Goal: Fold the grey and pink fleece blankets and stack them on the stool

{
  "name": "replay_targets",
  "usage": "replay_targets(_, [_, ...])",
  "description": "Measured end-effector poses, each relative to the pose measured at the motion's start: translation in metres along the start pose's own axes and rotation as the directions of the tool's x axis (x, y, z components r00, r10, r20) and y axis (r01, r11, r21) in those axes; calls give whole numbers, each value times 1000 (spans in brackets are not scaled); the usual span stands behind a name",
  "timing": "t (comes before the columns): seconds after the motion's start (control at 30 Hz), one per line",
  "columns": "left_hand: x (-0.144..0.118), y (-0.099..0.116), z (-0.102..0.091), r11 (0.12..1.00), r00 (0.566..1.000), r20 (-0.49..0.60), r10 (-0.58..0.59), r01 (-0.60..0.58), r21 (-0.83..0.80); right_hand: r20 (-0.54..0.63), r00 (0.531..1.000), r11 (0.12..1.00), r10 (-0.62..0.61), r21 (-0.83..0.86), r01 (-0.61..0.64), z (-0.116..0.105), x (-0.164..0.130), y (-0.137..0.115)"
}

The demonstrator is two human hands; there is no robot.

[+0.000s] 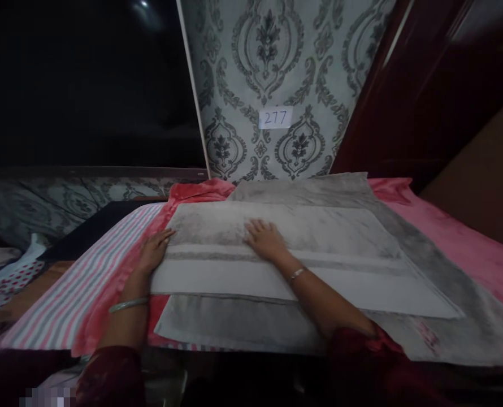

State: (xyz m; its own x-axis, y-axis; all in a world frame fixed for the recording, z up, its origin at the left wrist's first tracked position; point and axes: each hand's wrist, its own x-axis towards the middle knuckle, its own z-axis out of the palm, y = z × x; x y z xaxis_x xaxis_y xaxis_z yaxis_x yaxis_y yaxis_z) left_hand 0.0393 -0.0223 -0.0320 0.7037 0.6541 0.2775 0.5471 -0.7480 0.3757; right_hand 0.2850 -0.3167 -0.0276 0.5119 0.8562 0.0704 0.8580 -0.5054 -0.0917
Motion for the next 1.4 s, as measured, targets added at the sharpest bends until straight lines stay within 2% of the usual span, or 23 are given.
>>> replay_targets(0.07, [0, 1, -2, 1000, 1000, -6, -3, 3, 7, -7, 988, 987, 153, -55, -153, -3, -27, 61])
replay_targets(0.13, [1, 2, -4, 1000, 1000, -5, 2, -2, 15, -15, 956, 952, 294, -86, -294, -5, -58, 120])
replay_targets(0.23, [1, 5, -5, 1000, 1000, -3, 8, -8, 30, -36, 872, 866, 489, -101, -490, -8, -111, 197])
replay_targets(0.33, [0, 7, -8, 998, 1000, -16, 2, -1, 57, -62, 789, 786, 612, -59, -615, -10, -156, 250])
replay_targets(0.4, [1, 10, -13, 996, 1000, -14, -2, 3, 91, -71, 736, 737, 673, -23, -676, -13, -174, 270])
replay_targets(0.47, [5, 17, -20, 986, 999, 22, -32, 28, 164, -98, 669, 672, 737, -3, -740, -20, -177, 273])
replay_targets(0.5, [9, 24, -23, 973, 996, 48, -71, 59, 222, -126, 648, 653, 752, 1, -758, -24, -172, 268])
replay_targets(0.53, [15, 34, -26, 954, 991, 77, -112, 85, 286, -154, 645, 653, 749, 3, -758, -29, -164, 257])
replay_targets(0.57, [23, 47, -26, 933, 985, 102, -137, 93, 348, -184, 668, 680, 721, 5, -733, -34, -153, 242])
replay_targets(0.63, [43, 85, -19, 908, 986, 138, -90, 25, 418, -153, 817, 827, 556, 8, -561, -41, -123, 201])
replay_targets(0.67, [52, 108, -12, 909, 988, 157, -14, -53, 414, -120, 888, 896, 443, 19, -444, -43, -106, 178])
replay_targets(0.73, [66, 157, 10, 909, 968, 200, 152, -216, 357, -82, 973, 975, 215, 77, -209, -41, -72, 135])
replay_targets(0.77, [69, 180, 23, 905, 950, 228, 212, -279, 321, -99, 991, 991, 91, 103, -80, -38, -58, 119])
replay_targets(0.83, [69, 215, 50, 900, 922, 282, 265, -342, 271, -109, 994, 993, 6, 120, 7, -33, -39, 101])
replay_targets(0.9, [65, 231, 72, 896, 914, 303, 271, -354, 268, -114, 993, 993, 14, 116, 0, -30, -36, 107])
replay_targets(0.97, [63, 233, 86, 893, 916, 306, 260, -348, 284, -112, 989, 991, 93, 105, -81, -30, -47, 134])
replay_targets(1.1, [67, 225, 93, 888, 910, 337, 241, -346, 302, -99, 936, 940, 338, 92, -329, -36, -102, 215])
replay_targets(1.13, [68, 225, 92, 888, 909, 344, 236, -345, 305, -109, 902, 908, 418, 88, -410, -38, -118, 232])
replay_targets(1.2, [69, 227, 90, 886, 908, 352, 229, -344, 312, -166, 799, 816, 578, 91, -571, -44, -151, 258])
replay_targets(1.3, [67, 232, 87, 880, 905, 365, 219, -345, 326, -270, 653, 699, 707, 123, -705, -51, -192, 273])
replay_targets(1.4, [65, 235, 85, 879, 902, 373, 217, -347, 328, -228, 554, 597, 800, 224, -770, -54, -214, 269])
